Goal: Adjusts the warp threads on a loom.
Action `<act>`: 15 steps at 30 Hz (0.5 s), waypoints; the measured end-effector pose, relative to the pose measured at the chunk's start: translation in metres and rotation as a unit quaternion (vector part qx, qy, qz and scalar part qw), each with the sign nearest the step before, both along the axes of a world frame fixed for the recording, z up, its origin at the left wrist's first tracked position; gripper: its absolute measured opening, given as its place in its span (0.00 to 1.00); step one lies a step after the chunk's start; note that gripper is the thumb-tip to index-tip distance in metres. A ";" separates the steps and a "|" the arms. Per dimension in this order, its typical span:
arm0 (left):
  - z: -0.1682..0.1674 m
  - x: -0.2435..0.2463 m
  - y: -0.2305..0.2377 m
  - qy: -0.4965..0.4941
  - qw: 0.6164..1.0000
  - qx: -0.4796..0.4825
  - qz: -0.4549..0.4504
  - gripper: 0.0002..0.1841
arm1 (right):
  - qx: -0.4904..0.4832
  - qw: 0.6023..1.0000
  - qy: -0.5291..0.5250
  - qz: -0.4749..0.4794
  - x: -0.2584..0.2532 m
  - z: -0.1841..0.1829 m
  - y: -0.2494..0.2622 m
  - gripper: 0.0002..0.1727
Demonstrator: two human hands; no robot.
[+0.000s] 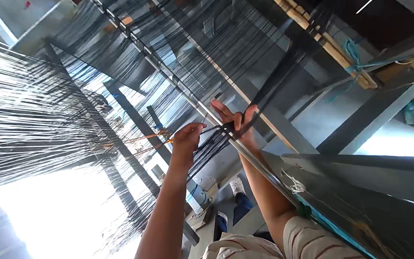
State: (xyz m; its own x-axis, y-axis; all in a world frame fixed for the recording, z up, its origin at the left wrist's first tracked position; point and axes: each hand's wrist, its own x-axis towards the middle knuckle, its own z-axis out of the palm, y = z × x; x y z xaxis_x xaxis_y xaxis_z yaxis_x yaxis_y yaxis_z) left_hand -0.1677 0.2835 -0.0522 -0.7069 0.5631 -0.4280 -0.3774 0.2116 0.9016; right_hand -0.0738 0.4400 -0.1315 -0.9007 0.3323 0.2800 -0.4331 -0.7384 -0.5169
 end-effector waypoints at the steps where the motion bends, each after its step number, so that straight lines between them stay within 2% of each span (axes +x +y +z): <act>1: -0.001 0.000 0.000 -0.002 1.000 0.001 0.000 0.11 | 0.000 1.000 -0.008 -0.006 0.001 0.002 -0.001 0.41; 8: -0.007 -0.009 -0.009 -0.020 0.998 0.016 -0.056 0.13 | -0.010 0.999 -0.011 -0.028 -0.003 -0.013 0.002 0.39; 11: -0.010 -0.013 -0.015 -0.013 0.997 -0.001 -0.076 0.14 | -0.079 0.994 -0.034 -0.066 0.002 -0.017 -0.014 0.35; 13: -0.013 -0.015 -0.017 -0.002 0.996 -0.005 -0.087 0.15 | -0.141 0.986 -0.056 -0.065 0.004 -0.037 -0.024 0.35; 15: -0.015 -0.017 -0.019 0.020 0.994 -0.019 -0.105 0.16 | -0.160 0.983 -0.067 -0.052 0.002 -0.069 -0.033 0.30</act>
State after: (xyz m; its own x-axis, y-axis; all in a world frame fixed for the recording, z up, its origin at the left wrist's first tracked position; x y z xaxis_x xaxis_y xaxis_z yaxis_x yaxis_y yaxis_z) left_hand -0.1849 0.2643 -0.0669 -0.5919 0.6837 -0.4268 -0.2858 0.3171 0.9043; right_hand -0.0717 0.4073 -0.2006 -0.8791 0.4757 0.0277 -0.4584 -0.8284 -0.3218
